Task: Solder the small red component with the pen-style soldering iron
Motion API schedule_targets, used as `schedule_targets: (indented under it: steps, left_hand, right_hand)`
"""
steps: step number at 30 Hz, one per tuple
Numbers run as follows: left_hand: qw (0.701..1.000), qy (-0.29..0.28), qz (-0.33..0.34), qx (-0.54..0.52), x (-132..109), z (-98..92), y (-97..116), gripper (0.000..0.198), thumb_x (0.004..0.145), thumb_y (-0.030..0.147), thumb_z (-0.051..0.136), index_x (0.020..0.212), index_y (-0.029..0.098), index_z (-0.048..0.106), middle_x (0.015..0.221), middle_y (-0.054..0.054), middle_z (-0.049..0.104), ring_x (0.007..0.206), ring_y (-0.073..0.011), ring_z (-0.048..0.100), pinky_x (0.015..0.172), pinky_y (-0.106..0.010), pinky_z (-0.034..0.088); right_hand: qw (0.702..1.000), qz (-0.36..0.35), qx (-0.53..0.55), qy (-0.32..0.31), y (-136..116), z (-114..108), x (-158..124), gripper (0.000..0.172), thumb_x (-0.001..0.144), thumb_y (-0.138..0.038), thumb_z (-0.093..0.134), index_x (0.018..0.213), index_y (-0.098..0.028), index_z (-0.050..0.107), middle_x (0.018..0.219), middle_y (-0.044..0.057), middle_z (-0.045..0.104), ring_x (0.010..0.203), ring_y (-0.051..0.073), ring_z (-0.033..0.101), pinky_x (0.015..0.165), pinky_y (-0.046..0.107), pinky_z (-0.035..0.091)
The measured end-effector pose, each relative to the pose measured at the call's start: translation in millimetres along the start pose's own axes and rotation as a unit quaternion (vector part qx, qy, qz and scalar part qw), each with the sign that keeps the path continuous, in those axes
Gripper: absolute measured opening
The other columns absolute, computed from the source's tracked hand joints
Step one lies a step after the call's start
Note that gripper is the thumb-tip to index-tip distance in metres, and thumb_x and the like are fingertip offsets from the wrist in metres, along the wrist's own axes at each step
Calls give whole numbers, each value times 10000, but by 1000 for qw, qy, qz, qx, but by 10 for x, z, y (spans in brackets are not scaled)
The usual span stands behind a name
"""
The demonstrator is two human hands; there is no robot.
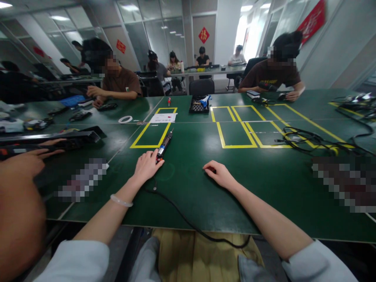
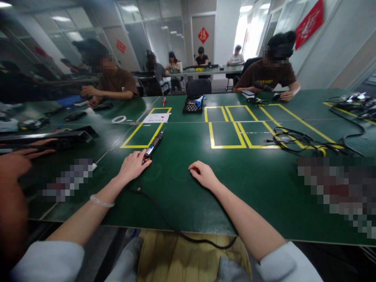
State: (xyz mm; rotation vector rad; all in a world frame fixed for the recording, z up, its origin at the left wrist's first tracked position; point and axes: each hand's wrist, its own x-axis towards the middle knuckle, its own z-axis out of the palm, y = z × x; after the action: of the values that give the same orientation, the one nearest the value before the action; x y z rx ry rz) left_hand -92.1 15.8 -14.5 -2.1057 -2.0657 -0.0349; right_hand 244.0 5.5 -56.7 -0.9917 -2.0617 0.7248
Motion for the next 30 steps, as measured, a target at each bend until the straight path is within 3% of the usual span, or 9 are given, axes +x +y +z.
schedule_targets:
  steps: [8, 11, 14, 18, 24, 27, 28, 30]
  left_hand:
    - [994, -34, -99, 9, 270, 89, -886, 651, 870, 540, 369, 1380, 137, 393, 1282, -210, 484, 1130, -370, 480, 949, -460, 333]
    - [992, -37, -119, 8, 317, 73, -1073, 634, 862, 527, 386, 1357, 131, 412, 1272, -214, 497, 1147, -371, 474, 962, -465, 325]
    - [989, -38, -139, 8, 325, 38, -1111, 600, 857, 516, 401, 1309, 124, 444, 1237, -222, 526, 1128, -373, 498, 953, -469, 328]
    - [988, 9, -154, 6, 277, 8, -1008, 507, 847, 443, 442, 1200, 82, 486, 1126, -223, 577, 1044, -362, 546, 918, -465, 355]
    - [986, 69, -150, -2, 273, -100, -720, 362, 897, 371, 349, 1032, 106, 556, 1053, -173, 594, 1023, -335, 551, 916, -467, 373]
    - [979, 44, -109, -169, 325, -201, -331, 340, 889, 402, 398, 1043, 142, 554, 972, -112, 623, 925, -267, 595, 859, -416, 432]
    - [963, 17, -80, -258, 329, -232, -150, 328, 881, 405, 426, 1038, 147, 555, 930, -90, 628, 873, -229, 607, 838, -387, 450]
    - [894, -56, -10, -445, 301, -285, 257, 330, 871, 410, 460, 1026, 138, 563, 875, -64, 623, 773, -166, 612, 782, -332, 480]
  right_hand:
    - [1000, 3, -8, -8, 4, 7, 5, 126, 868, -183, 536, 908, -192, 656, 831, 29, 626, 725, 143, 567, 672, 265, 445]
    - [1000, 2, -9, -5, 7, 9, 5, 129, 868, -187, 538, 912, -194, 660, 837, 31, 626, 728, 143, 565, 674, 265, 446]
    - [1000, 3, -8, -8, 6, 8, 7, 132, 867, -184, 538, 912, -193, 662, 840, 31, 624, 726, 142, 564, 671, 263, 445]
    - [1000, 6, -11, -12, -5, 6, 13, 130, 862, -175, 541, 905, -190, 662, 835, 31, 621, 726, 143, 561, 668, 263, 439]
    - [1000, 7, -10, -15, -8, 18, 21, 130, 861, -174, 542, 903, -193, 663, 829, 30, 623, 728, 143, 560, 676, 267, 442]
    - [1000, 11, -3, -12, -7, 21, 18, 127, 863, -186, 543, 911, -192, 661, 826, 30, 623, 724, 145, 561, 679, 271, 448]
    - [1000, 11, 1, -10, -8, 21, 17, 126, 864, -192, 543, 914, -193, 659, 827, 30, 624, 725, 145, 562, 681, 273, 450]
    - [1000, 11, 11, -8, -10, 19, 14, 122, 867, -206, 542, 917, -194, 653, 836, 31, 626, 731, 147, 568, 686, 275, 454]
